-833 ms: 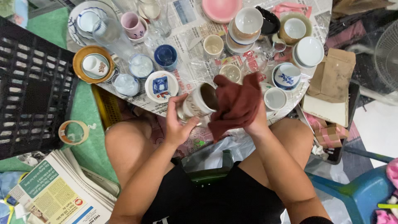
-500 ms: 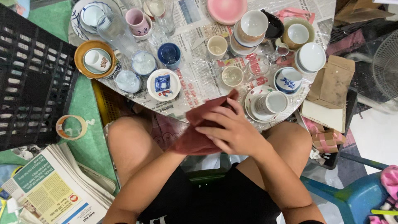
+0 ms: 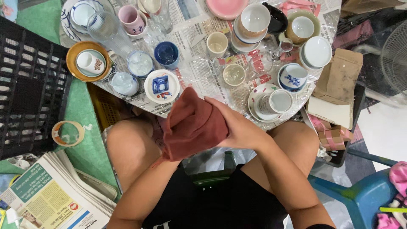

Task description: The person wipes various ceramic and glass items, including cups, bowls, and small glasses, using a maroon cloth. The person handles each item one at a time, wiping the exterior and interior surfaces before placing them back on the table.

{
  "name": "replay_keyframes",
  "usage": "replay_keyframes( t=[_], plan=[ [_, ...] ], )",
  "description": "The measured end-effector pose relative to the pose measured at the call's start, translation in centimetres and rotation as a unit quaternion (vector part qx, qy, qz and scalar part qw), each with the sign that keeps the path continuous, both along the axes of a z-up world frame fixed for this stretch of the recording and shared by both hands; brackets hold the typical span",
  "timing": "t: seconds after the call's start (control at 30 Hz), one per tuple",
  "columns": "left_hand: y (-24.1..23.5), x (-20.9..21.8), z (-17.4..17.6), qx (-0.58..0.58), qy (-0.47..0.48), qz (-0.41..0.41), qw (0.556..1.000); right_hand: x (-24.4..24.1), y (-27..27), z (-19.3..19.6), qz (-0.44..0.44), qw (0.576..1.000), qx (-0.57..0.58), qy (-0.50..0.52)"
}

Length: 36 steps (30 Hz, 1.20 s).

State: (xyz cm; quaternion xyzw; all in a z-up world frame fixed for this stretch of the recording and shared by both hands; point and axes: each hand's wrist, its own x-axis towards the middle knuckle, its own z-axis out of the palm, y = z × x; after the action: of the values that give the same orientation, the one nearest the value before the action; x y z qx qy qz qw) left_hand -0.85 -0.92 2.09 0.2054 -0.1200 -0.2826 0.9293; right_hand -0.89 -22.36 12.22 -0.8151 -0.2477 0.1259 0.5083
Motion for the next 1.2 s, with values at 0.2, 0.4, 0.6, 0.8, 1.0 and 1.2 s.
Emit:
replay_keyframes(
  t=[0.2, 0.4, 0.6, 0.8, 1.0, 1.2],
  plan=[
    [0.6, 0.4, 4.5, 0.348, -0.315, 0.157, 0.869, 0.1, -1.4, -0.7, -0.014, 0.988, 0.122, 0.090],
    [4.4, 2.1, 4.5, 0.374, -0.303, 0.259, 0.837, -0.3, -4.4, -3.3, -0.114, 0.969, 0.203, 0.079],
    [2.9, 1.6, 4.8, 0.312, -0.232, 0.347, 0.854, 0.1, -3.9, -7.5, -0.182, 0.946, 0.255, 0.078],
    [2.5, 1.7, 4.9, 0.441, -0.334, 0.185, 0.812, -0.1, -1.7, -6.1, -0.094, 0.985, 0.130, 0.056],
    [2.0, 1.6, 5.0, 0.441, -0.334, 0.134, 0.822, 0.4, -0.8, -3.1, -0.153, 0.983, 0.103, -0.015],
    [0.6, 1.1, 3.7, 0.466, -0.315, 0.146, 0.814, 0.5, -0.6, -1.1, -0.189, 0.978, 0.039, -0.075]
  ],
)
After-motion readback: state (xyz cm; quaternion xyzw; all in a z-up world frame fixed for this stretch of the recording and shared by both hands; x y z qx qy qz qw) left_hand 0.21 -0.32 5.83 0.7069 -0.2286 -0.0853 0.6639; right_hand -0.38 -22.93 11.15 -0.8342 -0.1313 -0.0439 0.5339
